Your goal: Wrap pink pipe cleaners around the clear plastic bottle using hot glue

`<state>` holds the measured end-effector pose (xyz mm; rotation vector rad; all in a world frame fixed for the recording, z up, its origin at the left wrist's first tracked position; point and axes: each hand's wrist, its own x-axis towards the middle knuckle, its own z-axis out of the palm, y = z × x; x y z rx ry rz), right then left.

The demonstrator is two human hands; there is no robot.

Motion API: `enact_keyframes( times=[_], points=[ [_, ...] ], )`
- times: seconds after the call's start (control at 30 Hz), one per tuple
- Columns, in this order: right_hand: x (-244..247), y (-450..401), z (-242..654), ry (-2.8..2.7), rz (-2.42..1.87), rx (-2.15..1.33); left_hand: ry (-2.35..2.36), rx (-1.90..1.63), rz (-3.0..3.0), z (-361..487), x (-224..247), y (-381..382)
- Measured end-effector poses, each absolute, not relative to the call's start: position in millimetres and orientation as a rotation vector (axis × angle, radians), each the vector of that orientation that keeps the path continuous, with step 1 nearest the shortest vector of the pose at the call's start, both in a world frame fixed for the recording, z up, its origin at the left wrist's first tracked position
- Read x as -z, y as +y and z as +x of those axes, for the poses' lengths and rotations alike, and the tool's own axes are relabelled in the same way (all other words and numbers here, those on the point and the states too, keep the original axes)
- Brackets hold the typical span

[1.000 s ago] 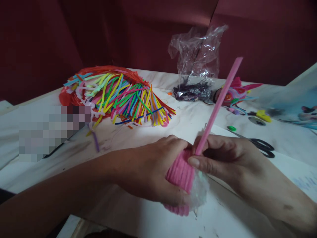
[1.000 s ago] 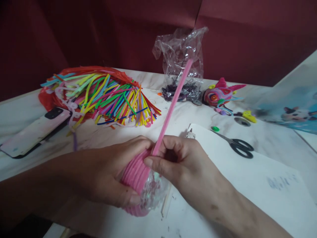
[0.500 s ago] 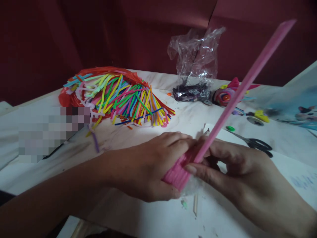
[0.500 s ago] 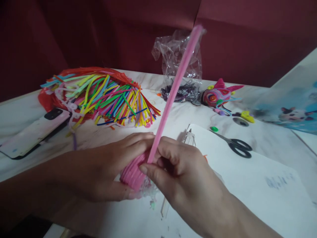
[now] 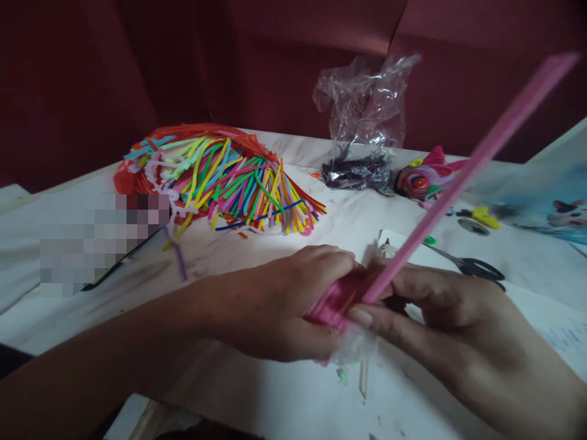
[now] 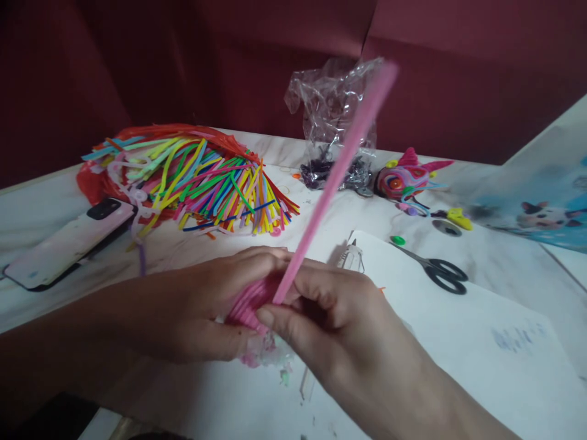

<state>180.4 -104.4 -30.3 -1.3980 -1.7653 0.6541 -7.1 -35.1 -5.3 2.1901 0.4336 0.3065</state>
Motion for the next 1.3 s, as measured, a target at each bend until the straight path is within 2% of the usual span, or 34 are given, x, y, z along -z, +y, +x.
enact_keyframes(
  times=[0.17, 0.37, 0.57, 0.8, 1.07, 1.17, 1.27, 1.3],
  points=[
    [32, -102, 184, -1.670, -1.368, -0.737, 0.487, -0.267, 2.242, -9, 5, -33],
    [30, -99, 190, -1.652, -1.076, -1.043, 0.476, -0.228, 2.196, -10, 3, -28],
    [35, -101, 195, -1.647, -1.060, -1.015, 0.385, -0.173, 2.136, -9, 3, -22],
    [30, -100, 193, -1.688, -1.056, -1.190, 0.388, -0.204, 2.145, -7, 6, -22],
    [29, -98, 207, -1.660, -0.976, -1.204, 0.310, -0.242, 1.984, -4, 15, -10],
    [31, -100, 231, -1.864, -1.098, -1.016, 0.327, -0.264, 1.845, -4, 19, -10],
    [39, -105, 256, -2.213, -1.350, -0.421, 0.401, -0.271, 1.747, -5, 21, -10],
    [42, -107, 261, -2.254, -1.430, -0.353, 0.449, -0.267, 1.732, -5, 21, -10]
  ],
)
